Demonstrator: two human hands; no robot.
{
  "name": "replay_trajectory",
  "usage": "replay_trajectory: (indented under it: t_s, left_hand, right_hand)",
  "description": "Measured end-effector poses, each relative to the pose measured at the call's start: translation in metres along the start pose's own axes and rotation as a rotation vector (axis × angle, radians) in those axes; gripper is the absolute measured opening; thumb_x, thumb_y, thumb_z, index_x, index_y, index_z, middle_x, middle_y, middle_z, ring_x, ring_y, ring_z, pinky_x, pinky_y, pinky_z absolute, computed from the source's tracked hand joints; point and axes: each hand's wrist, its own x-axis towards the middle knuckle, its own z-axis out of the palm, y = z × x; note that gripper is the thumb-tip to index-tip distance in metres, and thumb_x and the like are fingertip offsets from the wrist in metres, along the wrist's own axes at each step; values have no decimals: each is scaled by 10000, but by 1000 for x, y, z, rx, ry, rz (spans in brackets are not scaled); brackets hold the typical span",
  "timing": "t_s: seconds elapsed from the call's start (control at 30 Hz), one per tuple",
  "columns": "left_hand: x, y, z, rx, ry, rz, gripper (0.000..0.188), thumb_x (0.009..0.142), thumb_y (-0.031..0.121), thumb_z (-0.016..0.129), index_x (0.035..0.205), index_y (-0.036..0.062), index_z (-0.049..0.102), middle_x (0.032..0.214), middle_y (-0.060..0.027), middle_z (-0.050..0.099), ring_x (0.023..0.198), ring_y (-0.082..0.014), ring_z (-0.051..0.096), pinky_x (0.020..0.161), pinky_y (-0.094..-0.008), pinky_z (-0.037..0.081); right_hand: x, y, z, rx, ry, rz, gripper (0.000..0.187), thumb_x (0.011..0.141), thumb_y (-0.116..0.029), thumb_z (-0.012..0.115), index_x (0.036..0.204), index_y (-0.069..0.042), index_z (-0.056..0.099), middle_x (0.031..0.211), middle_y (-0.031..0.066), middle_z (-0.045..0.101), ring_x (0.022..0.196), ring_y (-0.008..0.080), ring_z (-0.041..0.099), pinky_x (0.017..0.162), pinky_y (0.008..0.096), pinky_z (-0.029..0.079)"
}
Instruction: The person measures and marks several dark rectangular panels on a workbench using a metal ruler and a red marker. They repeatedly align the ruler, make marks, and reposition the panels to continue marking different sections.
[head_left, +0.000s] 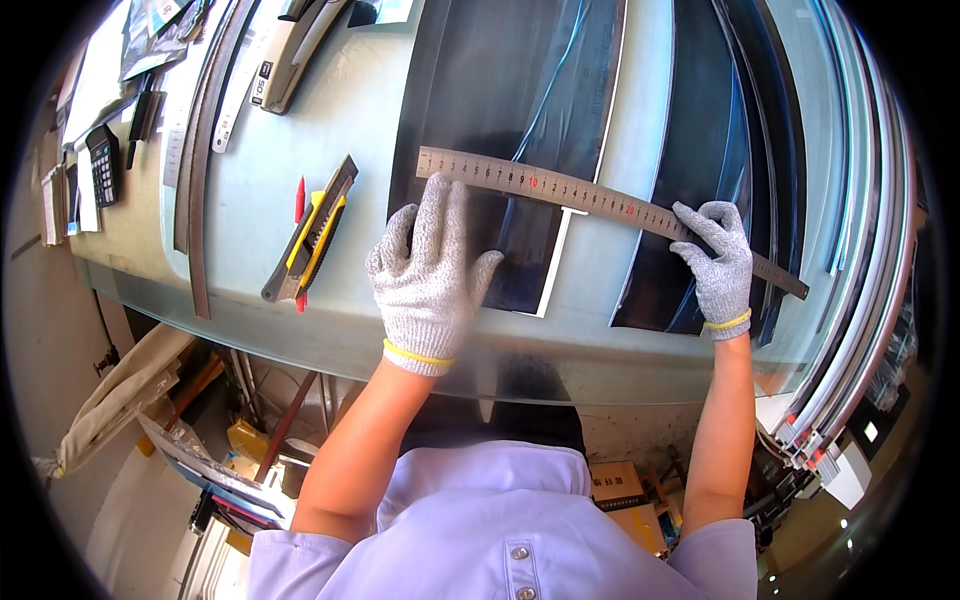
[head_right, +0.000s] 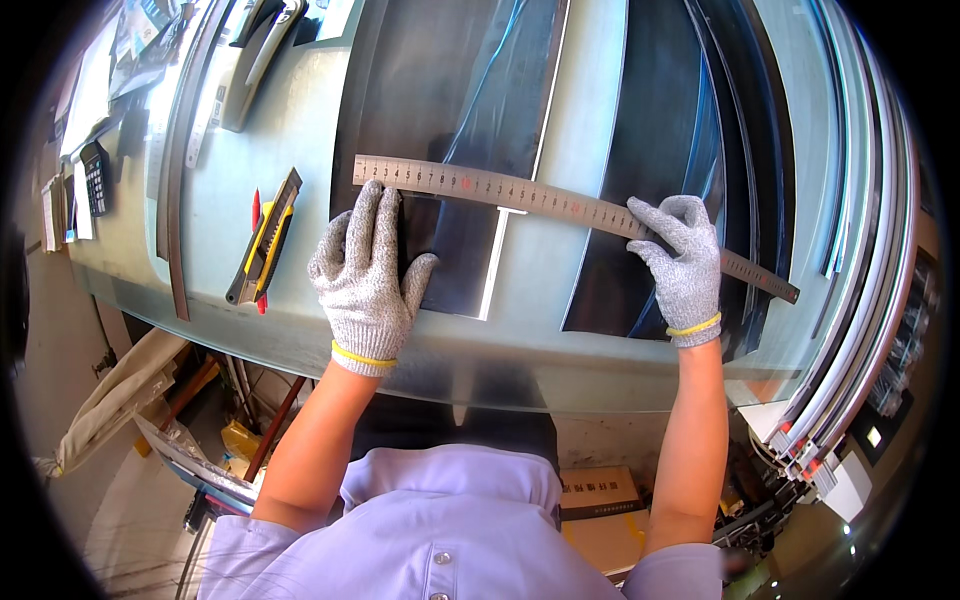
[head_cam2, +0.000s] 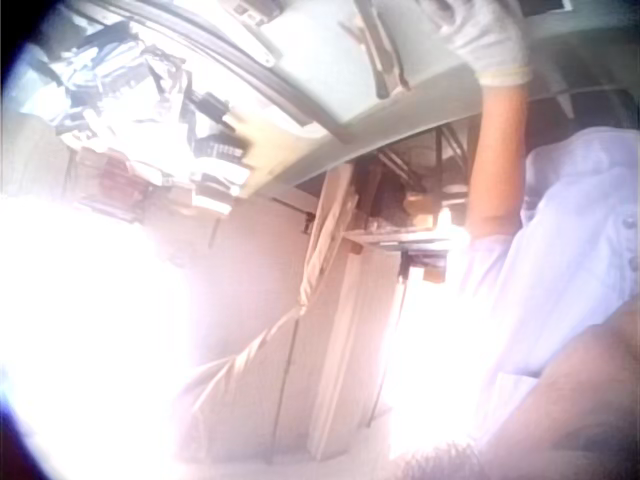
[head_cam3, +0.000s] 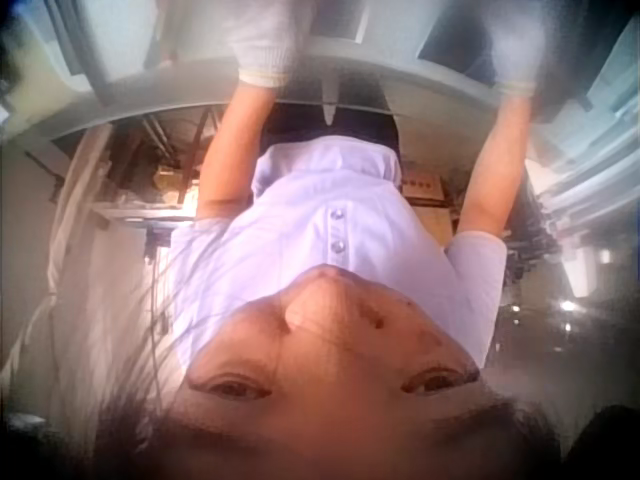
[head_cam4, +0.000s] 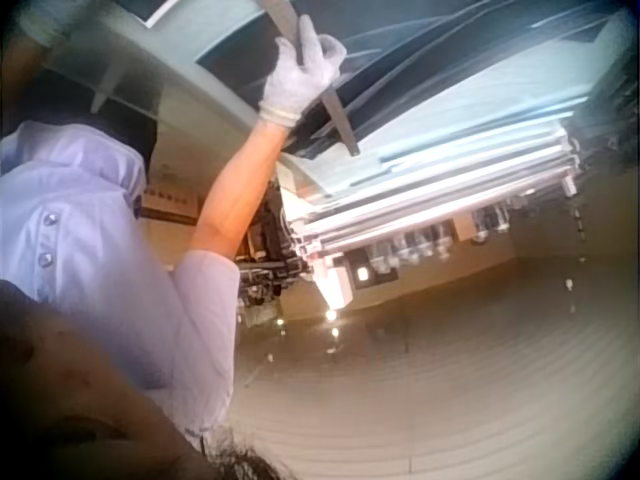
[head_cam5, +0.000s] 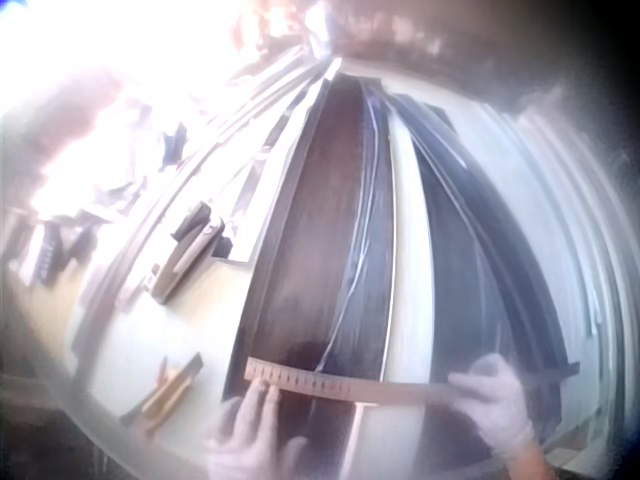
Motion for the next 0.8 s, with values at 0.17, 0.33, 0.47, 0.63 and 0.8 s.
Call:
replay_trajectory:
  t_s: [0.17, 0.33, 0.47, 0.63, 0.8]
  left_hand:
    - [0, 0, 1, -14, 9, 3, 731, 862, 402, 772, 1476, 58, 574, 1523, -147, 561, 1242, -393, 575, 1066, -495, 424]
    - [1, 0, -1, -18, 1, -3, 727, 856, 395, 777, 1470, 59, 580, 1521, -144, 564, 1234, -389, 579, 1064, -496, 427]
    - [2, 0, -1, -24, 3, -5, 736, 838, 374, 792, 1469, 59, 582, 1525, -135, 562, 1231, -385, 580, 1059, -490, 429]
    - [1, -1, -1, -24, 18, -2, 753, 807, 361, 813, 1457, 54, 591, 1524, -136, 564, 1221, -383, 582, 1048, -484, 435]
    - [2, -2, -3, -51, 26, -2, 788, 758, 319, 844, 1462, 71, 591, 1515, -99, 567, 1207, -344, 569, 1010, -465, 442]
  right_hand:
    - [0, 0, 0, 4, 0, 1, 521, 699, 29, 833, 1206, -81, 787, 1065, 96, 584, 994, 248, 620, 894, 346, 520]
    - [0, -1, 0, 8, -2, 8, 523, 699, 40, 827, 1207, -80, 785, 1067, 92, 582, 997, 240, 617, 896, 339, 520]
    - [0, -1, 1, 10, -2, 8, 520, 698, 49, 822, 1203, -73, 783, 1070, 93, 582, 998, 240, 617, 894, 336, 519]
    - [-1, -2, 2, 5, 9, 23, 520, 692, 38, 824, 1198, -76, 785, 1068, 100, 589, 1006, 255, 611, 905, 351, 514]
    - [-6, -1, 3, -168, 46, -45, 539, 655, 13, 836, 1178, -114, 805, 1056, 98, 608, 1031, 276, 586, 981, 392, 473]
